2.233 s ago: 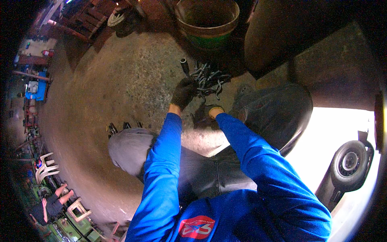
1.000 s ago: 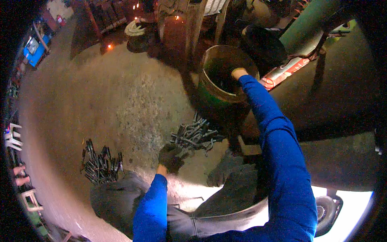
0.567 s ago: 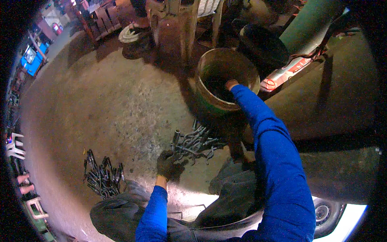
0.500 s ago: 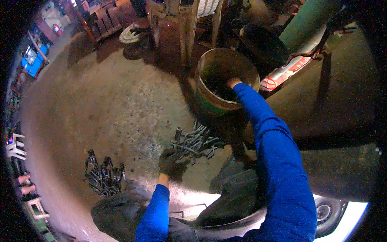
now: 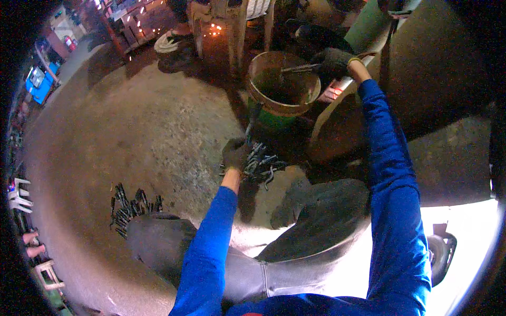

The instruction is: The person sits on the floor and repeatedly dips metal rods into a bucket of liquid, then scrapes them with a tool to remove residue. The person handles the rods one at a time, occasionally inspecting them before returning them to the bucket or placing them on the floor.

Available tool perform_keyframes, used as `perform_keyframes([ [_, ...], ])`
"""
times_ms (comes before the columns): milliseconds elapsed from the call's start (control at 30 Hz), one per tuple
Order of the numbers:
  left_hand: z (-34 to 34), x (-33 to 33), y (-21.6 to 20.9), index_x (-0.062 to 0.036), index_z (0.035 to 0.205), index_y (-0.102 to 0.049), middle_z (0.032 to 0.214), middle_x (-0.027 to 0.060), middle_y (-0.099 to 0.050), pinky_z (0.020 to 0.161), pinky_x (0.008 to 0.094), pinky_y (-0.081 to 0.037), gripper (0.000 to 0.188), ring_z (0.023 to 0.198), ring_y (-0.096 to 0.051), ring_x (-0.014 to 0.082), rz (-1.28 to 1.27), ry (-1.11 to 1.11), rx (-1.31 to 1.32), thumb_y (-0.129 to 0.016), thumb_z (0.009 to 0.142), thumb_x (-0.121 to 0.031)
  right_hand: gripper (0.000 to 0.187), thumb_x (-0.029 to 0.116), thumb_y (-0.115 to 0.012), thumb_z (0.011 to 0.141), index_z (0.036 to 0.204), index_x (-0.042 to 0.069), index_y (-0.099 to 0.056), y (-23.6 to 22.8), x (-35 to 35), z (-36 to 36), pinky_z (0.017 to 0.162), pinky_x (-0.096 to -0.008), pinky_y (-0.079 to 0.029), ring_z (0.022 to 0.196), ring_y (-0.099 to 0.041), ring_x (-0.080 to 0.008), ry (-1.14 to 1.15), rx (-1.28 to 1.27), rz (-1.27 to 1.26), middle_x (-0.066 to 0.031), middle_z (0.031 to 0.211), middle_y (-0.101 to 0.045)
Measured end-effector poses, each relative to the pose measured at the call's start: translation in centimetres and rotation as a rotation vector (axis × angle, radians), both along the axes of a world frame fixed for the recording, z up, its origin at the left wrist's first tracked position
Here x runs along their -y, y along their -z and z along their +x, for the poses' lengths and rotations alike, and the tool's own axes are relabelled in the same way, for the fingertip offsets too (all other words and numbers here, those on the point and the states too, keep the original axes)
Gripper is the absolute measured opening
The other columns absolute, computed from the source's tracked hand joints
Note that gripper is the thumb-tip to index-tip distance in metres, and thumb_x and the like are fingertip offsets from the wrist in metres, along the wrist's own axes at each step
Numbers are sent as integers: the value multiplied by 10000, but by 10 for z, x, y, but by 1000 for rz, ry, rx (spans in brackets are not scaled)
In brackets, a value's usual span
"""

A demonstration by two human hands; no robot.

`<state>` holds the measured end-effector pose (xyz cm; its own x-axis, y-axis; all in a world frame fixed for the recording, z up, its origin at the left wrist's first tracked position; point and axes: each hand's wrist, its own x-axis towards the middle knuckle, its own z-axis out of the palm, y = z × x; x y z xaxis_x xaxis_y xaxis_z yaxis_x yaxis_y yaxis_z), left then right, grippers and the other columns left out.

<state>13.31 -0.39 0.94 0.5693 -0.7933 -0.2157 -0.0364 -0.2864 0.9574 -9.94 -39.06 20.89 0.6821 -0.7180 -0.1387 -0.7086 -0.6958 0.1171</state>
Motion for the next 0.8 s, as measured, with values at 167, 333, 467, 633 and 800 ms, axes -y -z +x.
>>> perform_keyframes([
  [167, -15, 20, -35, -31, 952, -669, 882, 107, -678, 707, 327, -492, 313, 756, -615, 206, -56, 61, -65, -771, 685, -157, 367, 312, -484, 879, 1129, 88, -633, -84, -55, -23, 863, -406, -480, 1004, -611, -288, -109, 74, -89, -128, 1152, -619],
  [333, -31, 15, -70, -41, 948, -666, 865, 80, -670, 660, 325, -490, 280, 728, -594, 178, -110, 70, -207, -757, 700, -132, 356, 300, -500, 877, 1134, 91, -630, -133, -103, -42, 848, -400, -483, 985, -616, -286, -192, 120, -169, -130, 1135, -624],
  [467, -30, 19, -63, -49, 938, -665, 867, 75, -668, 659, 317, -495, 239, 743, -593, 164, -164, 119, -19, -735, 723, -125, 348, 290, -512, 875, 1138, 93, -628, -147, -130, -30, 836, -395, -486, 969, -619, -285, -259, 167, -208, -132, 1121, -629],
  [633, -40, 18, -61, -52, 941, -665, 896, 77, -671, 698, 316, -494, 244, 781, -602, 177, -211, 124, -153, -730, 719, -131, 340, 278, -528, 873, 1143, 95, -626, -183, -158, -55, 821, -389, -489, 950, -624, -283, -268, 165, -266, -134, 1104, -635],
  [800, -36, 16, -63, -63, 939, -673, 912, 73, -677, 722, 312, -492, 232, 802, -614, 182, -238, 123, -125, -721, 724, -135, 334, 266, -543, 871, 1147, 98, -623, -194, -173, -76, 806, -383, -492, 931, -629, -281, -277, 200, -301, -137, 1086, -641],
])
